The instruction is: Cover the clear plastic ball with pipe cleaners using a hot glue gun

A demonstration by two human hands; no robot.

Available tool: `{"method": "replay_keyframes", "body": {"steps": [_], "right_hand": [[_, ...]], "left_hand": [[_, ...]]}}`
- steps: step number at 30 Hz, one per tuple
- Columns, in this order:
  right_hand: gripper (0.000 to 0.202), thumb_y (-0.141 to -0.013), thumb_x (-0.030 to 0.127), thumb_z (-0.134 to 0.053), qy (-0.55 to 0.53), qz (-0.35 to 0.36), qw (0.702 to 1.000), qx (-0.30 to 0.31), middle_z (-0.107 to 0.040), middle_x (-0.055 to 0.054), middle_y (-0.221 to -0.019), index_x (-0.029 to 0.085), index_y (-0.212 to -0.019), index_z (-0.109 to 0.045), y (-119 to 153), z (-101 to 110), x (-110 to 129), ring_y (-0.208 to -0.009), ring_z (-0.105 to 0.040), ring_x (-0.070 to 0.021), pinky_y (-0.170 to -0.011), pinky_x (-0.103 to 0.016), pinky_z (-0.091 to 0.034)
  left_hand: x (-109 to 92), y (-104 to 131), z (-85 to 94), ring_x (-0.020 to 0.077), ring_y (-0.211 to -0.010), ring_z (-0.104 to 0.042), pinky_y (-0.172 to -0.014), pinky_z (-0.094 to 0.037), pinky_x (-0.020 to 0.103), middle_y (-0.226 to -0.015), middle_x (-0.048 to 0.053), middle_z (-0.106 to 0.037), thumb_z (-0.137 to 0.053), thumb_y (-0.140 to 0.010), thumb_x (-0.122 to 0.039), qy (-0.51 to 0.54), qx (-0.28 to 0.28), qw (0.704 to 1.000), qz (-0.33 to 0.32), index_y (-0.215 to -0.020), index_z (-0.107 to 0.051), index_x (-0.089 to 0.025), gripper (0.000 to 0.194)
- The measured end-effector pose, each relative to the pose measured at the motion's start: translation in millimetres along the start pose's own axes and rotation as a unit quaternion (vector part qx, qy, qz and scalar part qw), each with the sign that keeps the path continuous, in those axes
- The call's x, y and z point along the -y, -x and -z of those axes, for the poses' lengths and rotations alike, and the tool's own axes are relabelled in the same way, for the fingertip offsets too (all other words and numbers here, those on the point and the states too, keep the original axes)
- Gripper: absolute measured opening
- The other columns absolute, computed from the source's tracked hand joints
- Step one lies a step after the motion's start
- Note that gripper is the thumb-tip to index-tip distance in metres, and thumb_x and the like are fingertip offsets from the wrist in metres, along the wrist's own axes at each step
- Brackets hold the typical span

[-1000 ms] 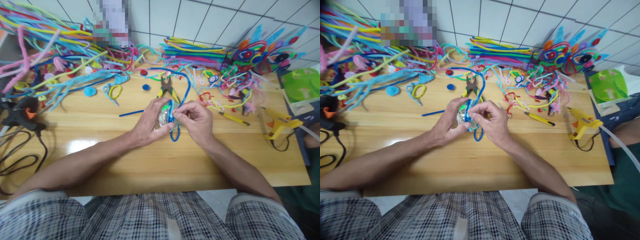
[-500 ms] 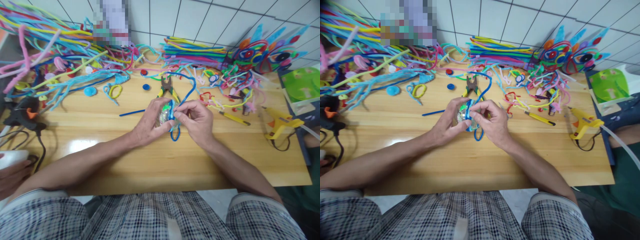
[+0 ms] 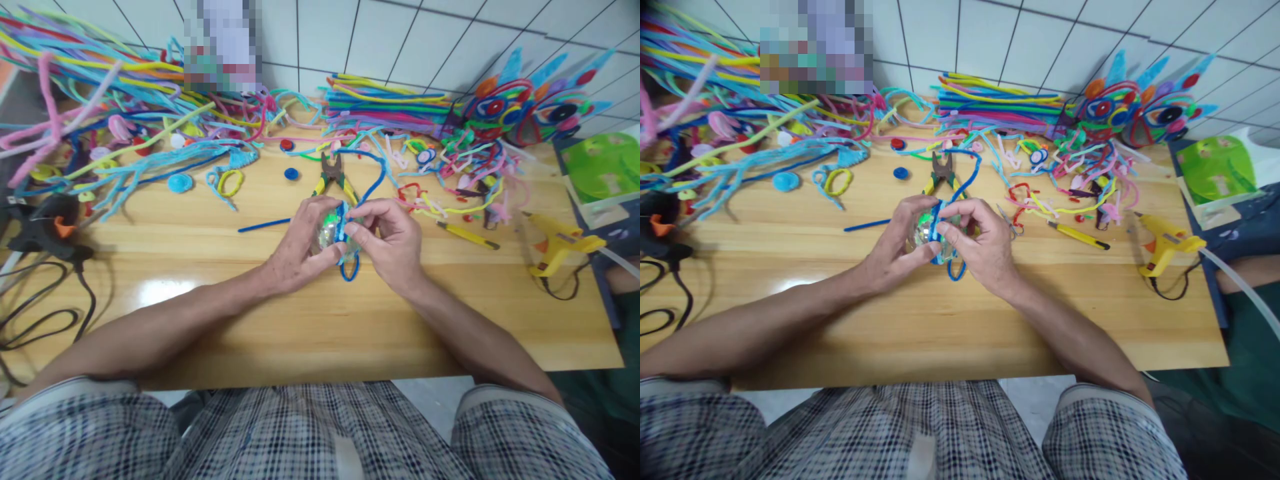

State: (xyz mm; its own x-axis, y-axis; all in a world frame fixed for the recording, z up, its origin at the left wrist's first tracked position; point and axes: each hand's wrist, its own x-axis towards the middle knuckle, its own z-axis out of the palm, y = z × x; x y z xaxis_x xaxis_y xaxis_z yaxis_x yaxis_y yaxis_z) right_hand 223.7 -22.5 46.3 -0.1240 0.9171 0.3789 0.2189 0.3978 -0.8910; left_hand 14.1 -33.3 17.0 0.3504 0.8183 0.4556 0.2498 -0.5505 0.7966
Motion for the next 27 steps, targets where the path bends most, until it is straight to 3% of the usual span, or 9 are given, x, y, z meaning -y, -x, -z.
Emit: {"method": "replay_keyframes", "body": {"steps": [10,14,20,27], "right_hand": [[0.011,-0.096,0.026,-0.083,0.023,0.018,1.000,0.003,-0.076,0.002,-0.097,0.030,-0.107,-0.082,-1,3,1,-0.087,-0.066,-0.0184,-0.083,-0.036,-0.054],[0.011,-0.103,0.035,-0.080,0.034,0.028,0.999,0.008,-0.080,-0.001,-0.106,0.031,-0.113,-0.081,1,6,-1,-0.097,-0.071,-0.0214,-0.090,-0.040,-0.057],[0.026,-0.107,0.047,-0.071,0.079,0.094,0.992,0.041,-0.081,-0.008,-0.126,0.031,-0.127,-0.078,4,11,-6,-0.119,-0.075,-0.0302,-0.110,-0.053,-0.059],[0.061,-0.096,0.048,-0.081,0.167,0.170,0.963,0.125,-0.074,-0.012,-0.151,0.035,-0.154,-0.068,-1,20,-12,-0.141,-0.069,-0.0406,-0.123,-0.068,-0.056]], "left_hand": [[1,1,0.4,0.0344,-0.148,-0.060,-0.127,-0.054,0.059,-0.154,0.013,-0.061,-0.068,-0.111,-0.058,0.000,-0.001,1.000,-0.004,-0.158,-0.049,-0.033,0.057],[2,2,-0.2,0.0330,-0.146,-0.061,-0.126,-0.054,0.057,-0.152,0.012,-0.062,-0.068,-0.111,-0.058,0.003,-0.011,1.000,0.001,-0.158,-0.050,-0.034,0.056],[5,1,-0.2,0.0328,-0.142,-0.063,-0.125,-0.054,0.055,-0.150,0.012,-0.063,-0.071,-0.110,-0.059,0.034,-0.021,0.999,0.024,-0.155,-0.054,-0.031,0.056],[12,2,0.6,0.0331,-0.144,-0.064,-0.124,-0.057,0.053,-0.154,0.013,-0.063,-0.074,-0.105,-0.070,0.077,-0.028,0.993,0.081,-0.156,-0.052,-0.030,0.069]]}}
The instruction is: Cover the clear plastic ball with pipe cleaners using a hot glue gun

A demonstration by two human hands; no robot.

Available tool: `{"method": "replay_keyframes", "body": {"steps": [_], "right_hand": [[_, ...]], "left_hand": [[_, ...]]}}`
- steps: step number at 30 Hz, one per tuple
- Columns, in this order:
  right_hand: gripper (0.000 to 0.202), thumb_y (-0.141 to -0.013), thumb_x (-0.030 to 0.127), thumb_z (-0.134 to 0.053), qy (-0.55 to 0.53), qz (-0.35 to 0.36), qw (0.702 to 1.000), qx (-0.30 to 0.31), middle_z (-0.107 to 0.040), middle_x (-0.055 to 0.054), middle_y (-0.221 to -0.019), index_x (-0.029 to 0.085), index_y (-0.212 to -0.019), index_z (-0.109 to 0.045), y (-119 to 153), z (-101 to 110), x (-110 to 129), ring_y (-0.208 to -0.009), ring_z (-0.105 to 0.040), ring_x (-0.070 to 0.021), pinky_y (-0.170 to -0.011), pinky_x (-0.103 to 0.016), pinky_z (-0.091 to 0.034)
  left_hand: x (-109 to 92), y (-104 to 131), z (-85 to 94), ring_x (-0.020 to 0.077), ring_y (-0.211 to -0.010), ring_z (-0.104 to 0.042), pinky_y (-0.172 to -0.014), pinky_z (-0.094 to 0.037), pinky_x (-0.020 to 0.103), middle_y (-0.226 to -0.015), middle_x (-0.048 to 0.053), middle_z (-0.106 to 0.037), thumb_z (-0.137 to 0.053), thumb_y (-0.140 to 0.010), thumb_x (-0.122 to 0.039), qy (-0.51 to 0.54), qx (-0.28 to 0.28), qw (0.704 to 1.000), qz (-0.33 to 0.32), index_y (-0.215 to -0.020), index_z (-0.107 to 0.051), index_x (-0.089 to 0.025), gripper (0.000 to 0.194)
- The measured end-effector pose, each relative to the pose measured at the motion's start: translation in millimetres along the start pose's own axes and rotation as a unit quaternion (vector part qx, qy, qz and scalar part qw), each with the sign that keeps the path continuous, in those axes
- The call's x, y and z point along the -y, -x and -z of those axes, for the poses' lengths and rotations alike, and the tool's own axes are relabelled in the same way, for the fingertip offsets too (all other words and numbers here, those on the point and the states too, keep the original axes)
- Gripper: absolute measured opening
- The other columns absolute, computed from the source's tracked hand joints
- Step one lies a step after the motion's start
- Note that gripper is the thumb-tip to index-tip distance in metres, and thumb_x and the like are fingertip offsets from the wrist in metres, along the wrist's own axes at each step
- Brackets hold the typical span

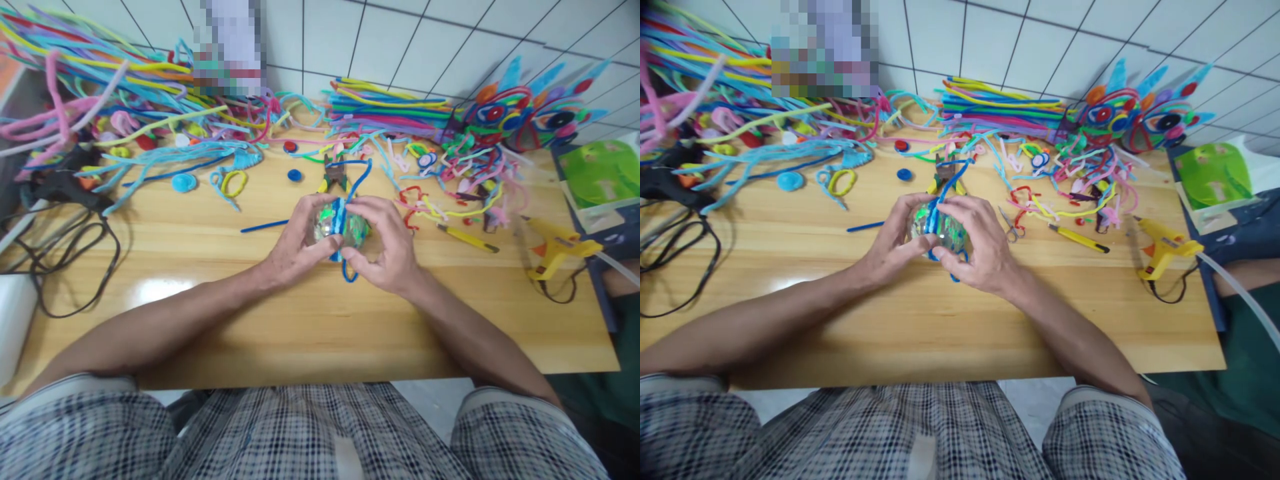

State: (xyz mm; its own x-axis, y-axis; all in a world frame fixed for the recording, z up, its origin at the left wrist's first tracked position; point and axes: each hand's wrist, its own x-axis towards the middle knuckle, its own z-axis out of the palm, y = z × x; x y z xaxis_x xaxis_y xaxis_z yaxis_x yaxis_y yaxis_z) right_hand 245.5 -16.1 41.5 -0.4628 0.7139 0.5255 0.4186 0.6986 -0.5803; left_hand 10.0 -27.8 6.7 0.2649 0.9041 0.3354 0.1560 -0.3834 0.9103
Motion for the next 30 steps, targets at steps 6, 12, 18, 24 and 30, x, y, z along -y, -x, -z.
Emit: {"method": "replay_keyframes", "body": {"steps": [6,12,18,24,30], "right_hand": [[0.095,-0.091,0.045,-0.091,0.007,0.025,0.994,0.103,-0.058,-0.013,-0.173,0.039,-0.176,-0.048,-4,10,-12,-0.159,-0.057,-0.0428,-0.132,-0.070,-0.051],[0.097,-0.095,0.038,-0.091,0.011,0.027,0.991,0.127,-0.051,-0.011,-0.181,0.040,-0.179,-0.043,-3,9,-22,-0.166,-0.051,-0.0419,-0.136,-0.070,-0.047],[0.095,-0.098,0.039,-0.088,0.026,0.029,0.993,0.115,-0.052,-0.013,-0.180,0.037,-0.180,-0.040,2,-1,-27,-0.167,-0.051,-0.0413,-0.136,-0.070,-0.049],[0.111,-0.098,0.047,-0.087,0.024,0.055,0.994,0.093,-0.048,-0.018,-0.181,0.031,-0.186,-0.020,5,-5,-27,-0.168,-0.049,-0.0442,-0.137,-0.075,-0.046],[0.115,-0.095,0.061,-0.088,0.043,0.045,0.993,0.104,-0.048,-0.018,-0.180,0.033,-0.185,-0.024,4,-1,-15,-0.166,-0.050,-0.0477,-0.136,-0.078,-0.046]], "left_hand": [[1,-5,4.5,0.0306,-0.132,-0.071,-0.112,-0.064,0.048,-0.148,0.011,-0.068,-0.075,-0.104,-0.072,0.056,-0.002,0.998,0.025,-0.153,-0.052,-0.030,0.068],[1,-9,7.6,0.0304,-0.129,-0.072,-0.110,-0.066,0.048,-0.146,0.009,-0.070,-0.071,-0.105,-0.074,0.062,0.003,0.998,0.025,-0.151,-0.052,-0.031,0.066],[3,-6,1.1,0.0273,-0.124,-0.072,-0.106,-0.066,0.044,-0.142,0.008,-0.069,-0.076,-0.104,-0.068,0.097,-0.012,0.995,0.030,-0.151,-0.052,-0.031,0.064],[7,-2,-6.1,0.0320,-0.135,-0.066,-0.119,-0.059,0.050,-0.146,0.010,-0.066,-0.081,-0.100,-0.068,0.068,-0.066,0.995,0.034,-0.150,-0.057,-0.029,0.068],[9,0,-5.7,0.0345,-0.141,-0.063,-0.126,-0.054,0.056,-0.148,0.012,-0.064,-0.077,-0.102,-0.068,0.041,-0.064,0.997,0.010,-0.151,-0.057,-0.030,0.065]]}}
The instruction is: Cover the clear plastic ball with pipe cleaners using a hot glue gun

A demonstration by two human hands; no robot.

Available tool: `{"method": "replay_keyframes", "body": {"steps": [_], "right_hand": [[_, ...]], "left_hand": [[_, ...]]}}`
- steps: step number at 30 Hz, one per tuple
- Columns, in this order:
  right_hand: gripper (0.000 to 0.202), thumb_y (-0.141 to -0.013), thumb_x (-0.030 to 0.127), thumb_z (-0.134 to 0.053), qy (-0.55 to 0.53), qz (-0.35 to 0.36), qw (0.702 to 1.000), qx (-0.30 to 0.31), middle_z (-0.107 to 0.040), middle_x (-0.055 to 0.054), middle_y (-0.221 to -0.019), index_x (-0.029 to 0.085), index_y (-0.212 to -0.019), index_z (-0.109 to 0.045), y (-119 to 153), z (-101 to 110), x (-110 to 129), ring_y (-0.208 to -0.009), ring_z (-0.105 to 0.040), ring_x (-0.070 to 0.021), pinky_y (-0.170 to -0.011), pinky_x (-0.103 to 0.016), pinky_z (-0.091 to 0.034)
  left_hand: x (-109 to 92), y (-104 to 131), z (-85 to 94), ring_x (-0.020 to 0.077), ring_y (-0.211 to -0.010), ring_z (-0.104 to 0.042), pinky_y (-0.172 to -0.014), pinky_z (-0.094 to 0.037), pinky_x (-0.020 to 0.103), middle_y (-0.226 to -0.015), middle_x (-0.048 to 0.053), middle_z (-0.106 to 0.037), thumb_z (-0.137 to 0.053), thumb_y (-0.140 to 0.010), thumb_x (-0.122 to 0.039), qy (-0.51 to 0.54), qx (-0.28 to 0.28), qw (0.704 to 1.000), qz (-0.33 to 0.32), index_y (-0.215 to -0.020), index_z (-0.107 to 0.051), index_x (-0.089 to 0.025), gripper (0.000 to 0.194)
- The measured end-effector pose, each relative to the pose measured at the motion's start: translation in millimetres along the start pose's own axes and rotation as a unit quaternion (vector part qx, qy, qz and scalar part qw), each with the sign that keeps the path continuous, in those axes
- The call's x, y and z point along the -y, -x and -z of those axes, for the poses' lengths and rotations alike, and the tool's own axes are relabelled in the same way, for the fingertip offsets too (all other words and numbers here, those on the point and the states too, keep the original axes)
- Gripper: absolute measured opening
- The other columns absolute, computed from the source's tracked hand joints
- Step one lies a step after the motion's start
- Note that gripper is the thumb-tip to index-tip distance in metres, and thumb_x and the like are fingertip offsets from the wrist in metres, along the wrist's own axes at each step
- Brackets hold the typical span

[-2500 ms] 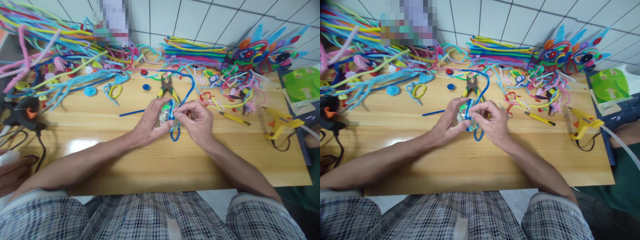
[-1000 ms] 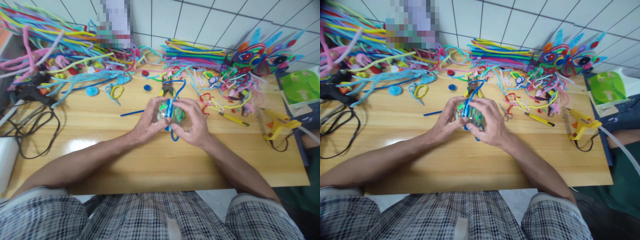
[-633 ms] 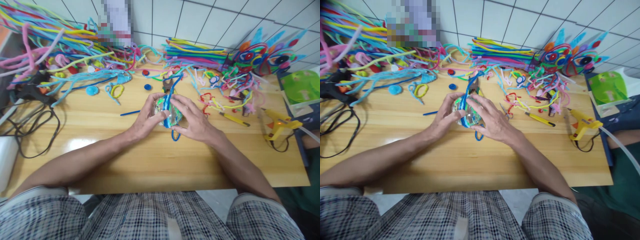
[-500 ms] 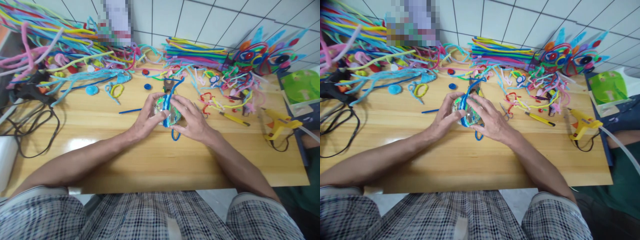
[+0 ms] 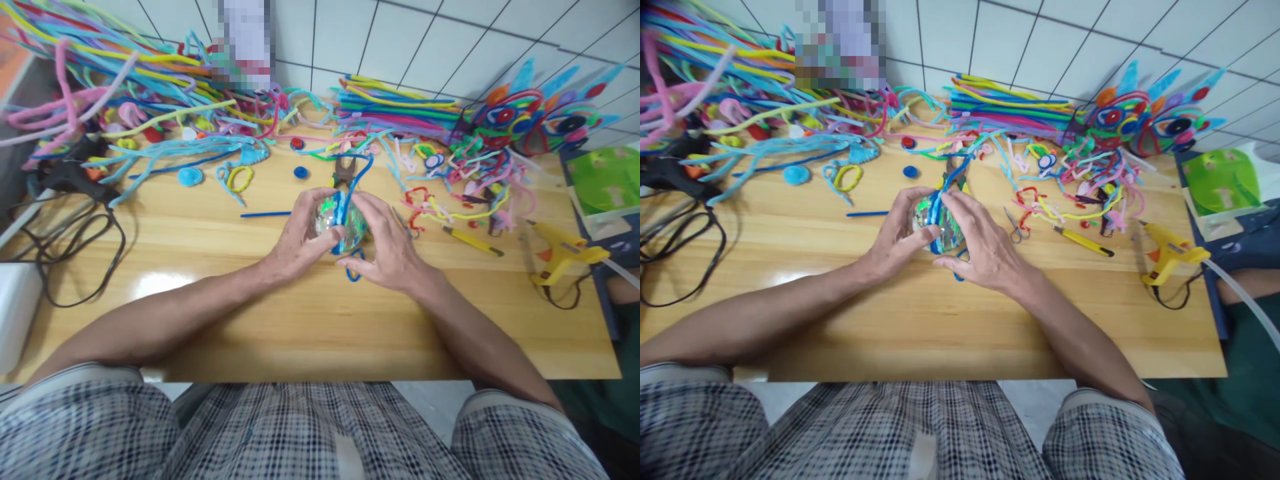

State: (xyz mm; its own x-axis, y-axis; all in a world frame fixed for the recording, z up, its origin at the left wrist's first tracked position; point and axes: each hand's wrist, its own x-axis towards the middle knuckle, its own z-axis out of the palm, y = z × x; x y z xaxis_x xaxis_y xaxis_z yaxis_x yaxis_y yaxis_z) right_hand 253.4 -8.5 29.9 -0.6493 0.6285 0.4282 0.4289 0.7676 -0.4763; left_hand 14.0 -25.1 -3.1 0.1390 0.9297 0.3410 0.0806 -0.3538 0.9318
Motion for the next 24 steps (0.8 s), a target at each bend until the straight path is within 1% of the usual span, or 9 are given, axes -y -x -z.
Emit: {"method": "replay_keyframes", "body": {"steps": [3,6,10,13,20,24], "right_hand": [[0.103,-0.100,0.062,-0.082,0.020,-0.004,1.000,-0.009,-0.052,-0.017,-0.178,0.033,-0.184,-0.030,0.4,-0.2,4.6,-0.163,-0.052,-0.0472,-0.133,-0.078,-0.049],[0.094,-0.103,0.057,-0.079,0.032,-0.001,0.999,-0.015,-0.055,-0.017,-0.175,0.034,-0.183,-0.034,0.8,-2.2,5.7,-0.161,-0.055,-0.0466,-0.131,-0.077,-0.051],[0.093,-0.101,0.050,-0.081,0.034,-0.002,0.999,-0.024,-0.056,-0.017,-0.173,0.034,-0.181,-0.037,0.7,-5.0,4.5,-0.158,-0.057,-0.0464,-0.129,-0.077,-0.052],[0.091,-0.100,0.048,-0.083,0.027,0.002,0.999,-0.037,-0.058,-0.017,-0.170,0.035,-0.179,-0.040,0.0,-6.0,2.9,-0.156,-0.059,-0.0457,-0.128,-0.076,-0.053],[0.088,-0.099,0.061,-0.082,0.029,0.014,0.999,-0.040,-0.061,-0.017,-0.165,0.035,-0.175,-0.046,-1.2,-5.5,-2.0,-0.151,-0.062,-0.0439,-0.123,-0.073,-0.057],[0.086,-0.098,0.063,-0.083,0.017,0.005,0.999,-0.041,-0.061,-0.017,-0.166,0.036,-0.173,-0.049,-0.5,-5.6,-2.5,-0.151,-0.061,-0.0441,-0.123,-0.073,-0.055]], "left_hand": [[0.8,-0.2,1.0,0.0346,-0.142,-0.063,-0.127,-0.053,0.056,-0.149,0.012,-0.065,-0.076,-0.103,-0.069,-0.013,0.006,1.000,-0.014,-0.152,-0.057,-0.030,0.065],[1.1,0.4,1.3,0.0347,-0.143,-0.063,-0.128,-0.053,0.057,-0.151,0.012,-0.064,-0.075,-0.104,-0.068,-0.025,0.012,0.999,-0.027,-0.153,-0.056,-0.031,0.065],[1.0,2.3,1.1,0.0351,-0.143,-0.063,-0.127,-0.054,0.059,-0.153,0.013,-0.062,-0.075,-0.105,-0.066,-0.033,0.015,0.999,-0.035,-0.155,-0.054,-0.032,0.064],[0.8,3.3,1.0,0.0353,-0.143,-0.063,-0.127,-0.054,0.059,-0.154,0.013,-0.061,-0.074,-0.106,-0.065,-0.036,0.020,0.998,-0.038,-0.156,-0.053,-0.032,0.064],[2.8,2.7,1.7,0.0350,-0.149,-0.059,-0.130,-0.052,0.057,-0.155,0.013,-0.058,-0.071,-0.105,-0.070,-0.053,0.027,0.997,-0.052,-0.157,-0.052,-0.031,0.067],[3.4,1.2,4.9,0.0363,-0.150,-0.058,-0.133,-0.048,0.059,-0.155,0.014,-0.058,-0.071,-0.104,-0.073,-0.046,0.041,0.996,-0.068,-0.157,-0.053,-0.032,0.070]]}}
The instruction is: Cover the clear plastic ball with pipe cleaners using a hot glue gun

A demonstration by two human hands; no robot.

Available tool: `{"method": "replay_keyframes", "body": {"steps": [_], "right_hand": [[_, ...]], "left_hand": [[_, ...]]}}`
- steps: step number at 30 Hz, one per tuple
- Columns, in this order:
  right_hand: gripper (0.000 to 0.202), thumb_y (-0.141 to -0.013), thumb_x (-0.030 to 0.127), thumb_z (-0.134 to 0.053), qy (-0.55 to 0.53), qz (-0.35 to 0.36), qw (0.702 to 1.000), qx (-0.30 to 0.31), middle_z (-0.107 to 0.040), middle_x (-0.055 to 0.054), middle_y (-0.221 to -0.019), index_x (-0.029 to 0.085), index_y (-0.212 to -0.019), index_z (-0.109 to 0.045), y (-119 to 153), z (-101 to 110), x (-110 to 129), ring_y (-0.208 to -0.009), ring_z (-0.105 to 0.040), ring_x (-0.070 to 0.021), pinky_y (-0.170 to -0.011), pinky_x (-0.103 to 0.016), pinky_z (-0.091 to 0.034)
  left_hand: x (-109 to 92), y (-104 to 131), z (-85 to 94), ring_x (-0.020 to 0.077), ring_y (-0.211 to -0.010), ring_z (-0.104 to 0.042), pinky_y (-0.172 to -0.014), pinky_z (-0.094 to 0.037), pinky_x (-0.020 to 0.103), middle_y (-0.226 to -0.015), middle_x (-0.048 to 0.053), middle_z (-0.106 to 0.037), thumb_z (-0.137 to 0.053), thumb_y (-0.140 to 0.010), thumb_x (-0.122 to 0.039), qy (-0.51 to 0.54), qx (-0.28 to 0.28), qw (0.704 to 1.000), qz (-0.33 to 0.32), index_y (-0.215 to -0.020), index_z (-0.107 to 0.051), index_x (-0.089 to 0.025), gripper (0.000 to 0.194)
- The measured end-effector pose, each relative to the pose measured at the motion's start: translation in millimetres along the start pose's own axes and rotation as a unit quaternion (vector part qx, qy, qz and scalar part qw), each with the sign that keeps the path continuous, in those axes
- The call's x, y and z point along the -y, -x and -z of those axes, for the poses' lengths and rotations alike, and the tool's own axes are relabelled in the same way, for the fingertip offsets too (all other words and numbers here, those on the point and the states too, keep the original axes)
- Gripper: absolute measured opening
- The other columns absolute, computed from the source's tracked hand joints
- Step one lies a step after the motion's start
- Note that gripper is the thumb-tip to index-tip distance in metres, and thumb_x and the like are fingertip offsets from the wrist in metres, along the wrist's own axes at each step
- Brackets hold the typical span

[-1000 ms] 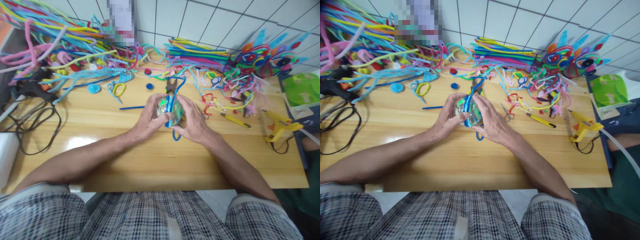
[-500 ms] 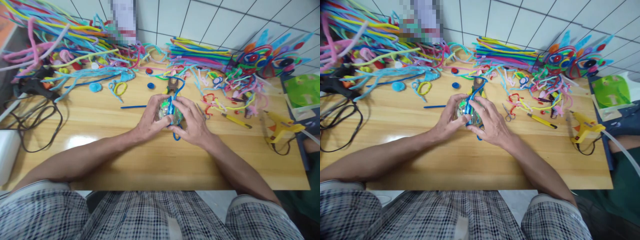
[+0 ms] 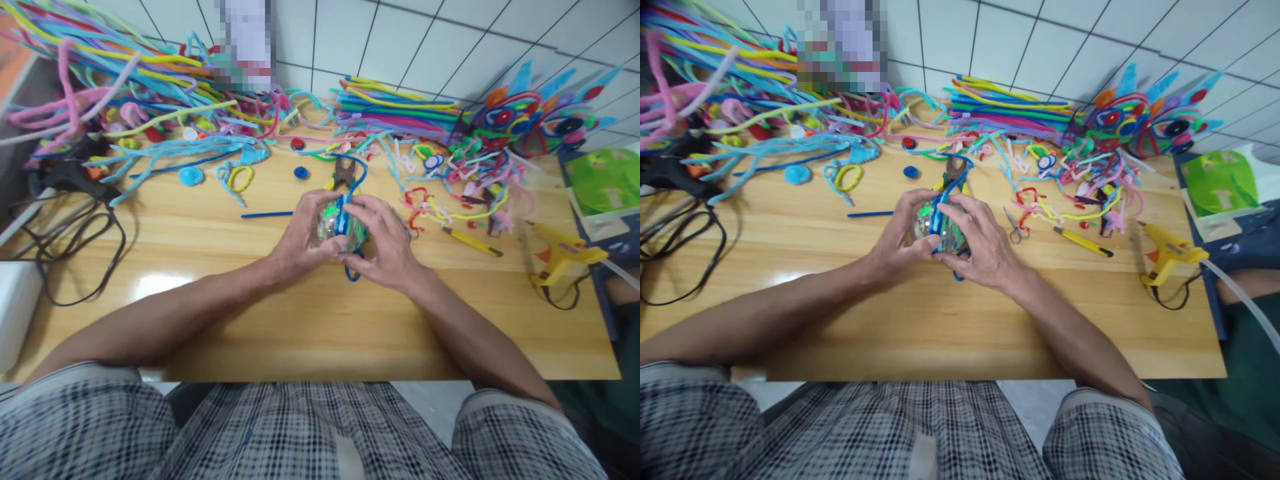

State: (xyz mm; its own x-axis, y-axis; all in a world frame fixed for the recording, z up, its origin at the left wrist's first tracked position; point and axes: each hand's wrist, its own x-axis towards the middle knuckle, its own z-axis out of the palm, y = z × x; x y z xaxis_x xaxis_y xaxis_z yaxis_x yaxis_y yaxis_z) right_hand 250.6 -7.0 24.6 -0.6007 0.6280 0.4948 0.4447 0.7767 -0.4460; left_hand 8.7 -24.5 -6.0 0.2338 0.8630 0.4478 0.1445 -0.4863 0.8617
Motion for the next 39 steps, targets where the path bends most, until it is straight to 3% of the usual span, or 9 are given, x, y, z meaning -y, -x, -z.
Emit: {"method": "replay_keyframes", "body": {"steps": [4,12,17,21,28,35,39], "right_hand": [[0.086,-0.098,0.063,-0.083,-0.006,-0.012,1.000,0.011,-0.060,-0.017,-0.166,0.036,-0.173,-0.050,0,0,1,-0.153,-0.059,-0.0445,-0.125,-0.074,-0.053],[0.084,-0.100,0.062,-0.079,0.012,-0.005,1.000,0.009,-0.060,-0.017,-0.166,0.033,-0.172,-0.049,0,-1,1,-0.151,-0.060,-0.0444,-0.123,-0.073,-0.054],[0.083,-0.098,0.062,-0.082,0.019,-0.009,1.000,0.006,-0.062,-0.018,-0.164,0.033,-0.170,-0.051,0,-1,2,-0.150,-0.062,-0.0437,-0.123,-0.072,-0.055],[0.083,-0.097,0.063,-0.082,0.006,-0.019,1.000,0.013,-0.062,-0.017,-0.165,0.033,-0.169,-0.053,0,-2,1,-0.152,-0.060,-0.0443,-0.125,-0.073,-0.053],[0.098,-0.094,0.068,-0.083,-0.001,-0.015,1.000,0.010,-0.061,-0.019,-0.167,0.030,-0.175,-0.043,1,-4,-3,-0.154,-0.060,-0.0446,-0.126,-0.074,-0.052],[0.091,-0.097,0.065,-0.081,0.016,0.014,1.000,-0.002,-0.063,-0.018,-0.164,0.031,-0.173,-0.045,1,-4,-5,-0.152,-0.062,-0.0434,-0.122,-0.075,-0.055],[0.088,-0.097,0.065,-0.082,0.018,0.017,1.000,-0.003,-0.064,-0.018,-0.162,0.032,-0.171,-0.047,1,-6,-4,-0.150,-0.063,-0.0437,-0.121,-0.075,-0.055]], "left_hand": [[-1,-1,2.9,0.0354,-0.151,-0.057,-0.133,-0.048,0.058,-0.156,0.013,-0.058,-0.064,-0.108,-0.073,0.015,0.014,1.000,0.011,-0.158,-0.052,-0.033,0.065],[-3,0,1.8,0.0358,-0.149,-0.059,-0.130,-0.050,0.058,-0.157,0.014,-0.058,-0.072,-0.105,-0.067,0.007,0.010,1.000,0.026,-0.158,-0.052,-0.031,0.066],[-7,-2,5.4,0.0334,-0.151,-0.059,-0.133,-0.049,0.054,-0.156,0.011,-0.060,-0.061,-0.110,-0.073,0.026,0.018,0.999,0.026,-0.156,-0.055,-0.035,0.060],[-8,-1,4.2,0.0344,-0.148,-0.060,-0.130,-0.052,0.056,-0.155,0.012,-0.060,-0.070,-0.105,-0.072,0.010,0.012,0.999,0.039,-0.156,-0.054,-0.033,0.066],[-6,2,-1.3,0.0367,-0.151,-0.058,-0.130,-0.051,0.060,-0.156,0.015,-0.056,-0.073,-0.104,-0.070,-0.009,-0.006,1.000,0.013,-0.156,-0.052,-0.032,0.067],[-6,-2,1.9,0.0368,-0.153,-0.055,-0.132,-0.049,0.061,-0.158,0.016,-0.056,-0.073,-0.105,-0.065,-0.077,0.001,0.994,-0.074,-0.163,-0.048,-0.030,0.072],[-12,-2,4.9,0.0360,-0.155,-0.054,-0.133,-0.047,0.059,-0.158,0.014,-0.056,-0.070,-0.106,-0.071,-0.044,0.004,0.999,-0.025,-0.155,-0.054,-0.032,0.065]]}}
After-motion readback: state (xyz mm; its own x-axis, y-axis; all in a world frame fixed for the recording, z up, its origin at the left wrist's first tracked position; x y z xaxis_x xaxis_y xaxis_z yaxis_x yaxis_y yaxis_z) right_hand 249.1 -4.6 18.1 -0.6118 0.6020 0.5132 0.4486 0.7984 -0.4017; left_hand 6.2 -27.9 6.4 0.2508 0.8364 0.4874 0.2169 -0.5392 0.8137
